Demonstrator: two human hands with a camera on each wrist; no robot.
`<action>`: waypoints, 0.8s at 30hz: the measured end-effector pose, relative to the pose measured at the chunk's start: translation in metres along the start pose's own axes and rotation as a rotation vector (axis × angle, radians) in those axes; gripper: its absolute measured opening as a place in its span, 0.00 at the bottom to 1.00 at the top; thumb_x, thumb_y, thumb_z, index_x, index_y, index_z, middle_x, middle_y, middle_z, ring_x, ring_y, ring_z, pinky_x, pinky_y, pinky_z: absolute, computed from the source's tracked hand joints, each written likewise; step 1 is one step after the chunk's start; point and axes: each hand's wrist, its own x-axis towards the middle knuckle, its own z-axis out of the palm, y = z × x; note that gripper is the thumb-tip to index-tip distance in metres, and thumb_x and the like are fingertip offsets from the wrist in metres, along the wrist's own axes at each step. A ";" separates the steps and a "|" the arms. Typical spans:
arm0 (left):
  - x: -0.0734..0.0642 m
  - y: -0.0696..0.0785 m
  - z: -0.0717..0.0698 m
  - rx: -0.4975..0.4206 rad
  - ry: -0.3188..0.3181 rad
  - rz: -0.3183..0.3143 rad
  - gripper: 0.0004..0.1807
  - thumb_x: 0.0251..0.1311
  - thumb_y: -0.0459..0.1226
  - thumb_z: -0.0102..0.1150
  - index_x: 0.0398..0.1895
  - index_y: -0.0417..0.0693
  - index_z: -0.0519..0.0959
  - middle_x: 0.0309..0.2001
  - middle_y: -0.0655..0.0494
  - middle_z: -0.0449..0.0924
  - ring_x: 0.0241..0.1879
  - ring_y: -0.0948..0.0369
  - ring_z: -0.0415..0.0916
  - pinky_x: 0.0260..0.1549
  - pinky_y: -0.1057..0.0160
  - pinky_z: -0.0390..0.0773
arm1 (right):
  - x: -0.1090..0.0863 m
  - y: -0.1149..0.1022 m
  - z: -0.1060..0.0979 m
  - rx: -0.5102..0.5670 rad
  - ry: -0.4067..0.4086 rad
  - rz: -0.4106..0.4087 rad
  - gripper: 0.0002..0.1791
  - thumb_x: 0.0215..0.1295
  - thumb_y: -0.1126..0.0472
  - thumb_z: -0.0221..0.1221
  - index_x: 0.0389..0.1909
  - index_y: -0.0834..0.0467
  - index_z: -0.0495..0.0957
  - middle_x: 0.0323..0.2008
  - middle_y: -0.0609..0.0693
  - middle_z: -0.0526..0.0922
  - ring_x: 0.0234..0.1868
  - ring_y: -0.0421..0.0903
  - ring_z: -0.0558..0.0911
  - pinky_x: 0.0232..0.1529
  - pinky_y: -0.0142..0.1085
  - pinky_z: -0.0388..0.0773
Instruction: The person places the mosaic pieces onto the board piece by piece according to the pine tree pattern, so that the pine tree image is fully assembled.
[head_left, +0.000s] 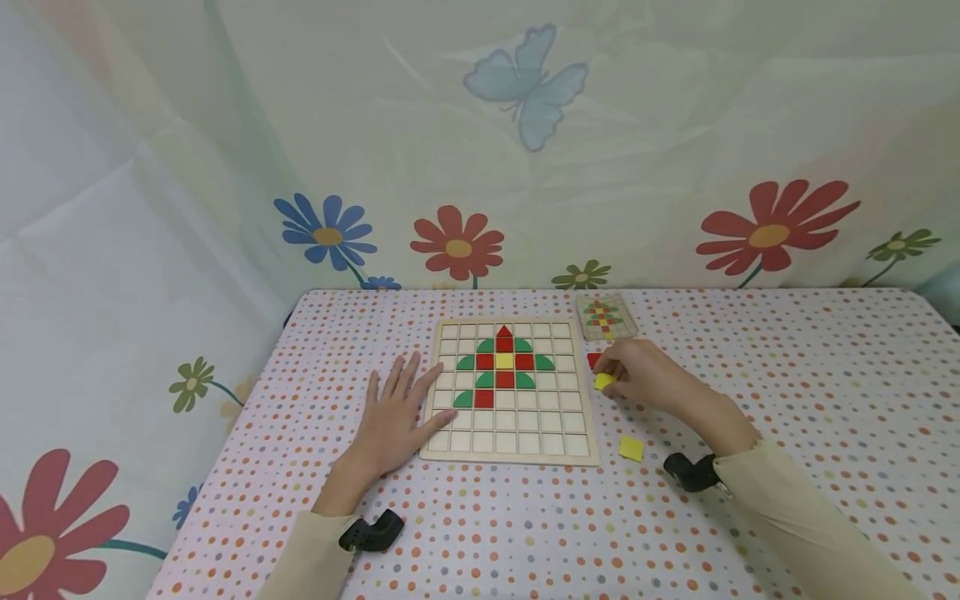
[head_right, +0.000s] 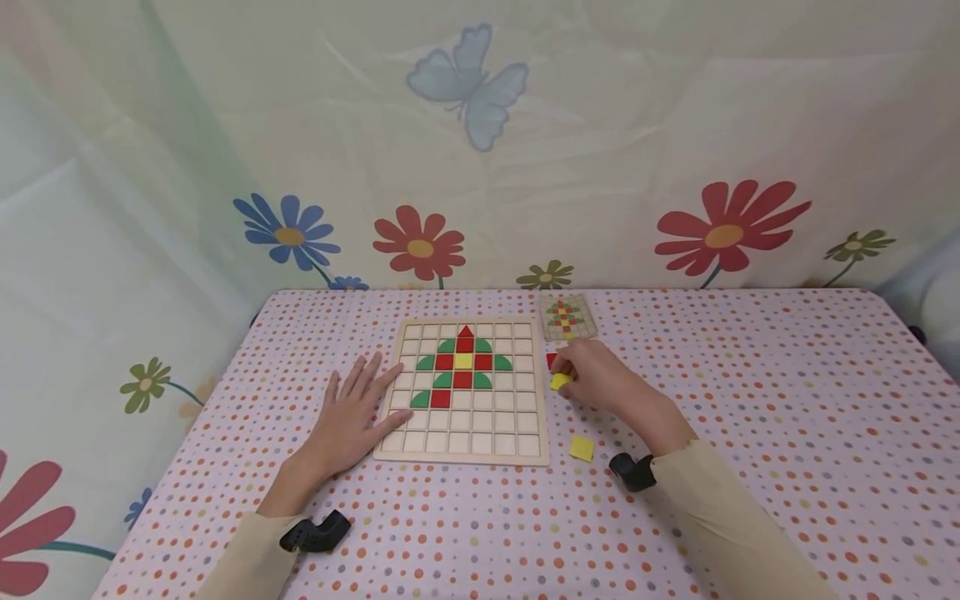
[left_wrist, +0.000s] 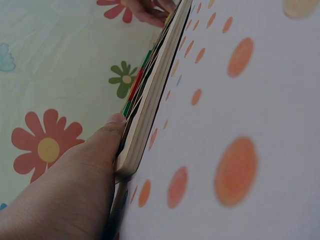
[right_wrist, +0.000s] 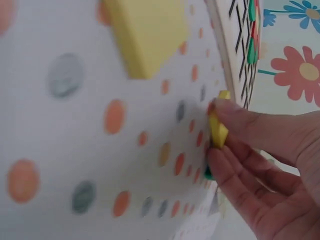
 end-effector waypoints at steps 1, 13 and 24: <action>0.000 0.000 -0.001 0.001 0.002 0.001 0.44 0.71 0.64 0.53 0.84 0.58 0.58 0.85 0.45 0.43 0.84 0.44 0.34 0.76 0.30 0.33 | -0.001 0.000 0.000 0.004 0.007 0.002 0.12 0.56 0.73 0.75 0.40 0.68 0.84 0.35 0.53 0.85 0.35 0.47 0.82 0.38 0.42 0.83; -0.002 0.000 0.001 -0.005 0.015 0.006 0.44 0.70 0.63 0.54 0.84 0.57 0.59 0.85 0.44 0.45 0.84 0.43 0.35 0.76 0.31 0.33 | -0.005 -0.003 0.006 0.016 0.134 0.004 0.14 0.51 0.74 0.78 0.29 0.60 0.80 0.30 0.50 0.82 0.31 0.46 0.77 0.33 0.38 0.77; -0.001 0.001 0.001 -0.009 0.017 0.008 0.44 0.71 0.63 0.54 0.84 0.57 0.59 0.85 0.44 0.44 0.84 0.44 0.35 0.76 0.31 0.33 | 0.008 -0.050 0.009 0.161 0.158 -0.158 0.07 0.59 0.74 0.73 0.32 0.59 0.87 0.31 0.47 0.86 0.34 0.42 0.83 0.38 0.37 0.84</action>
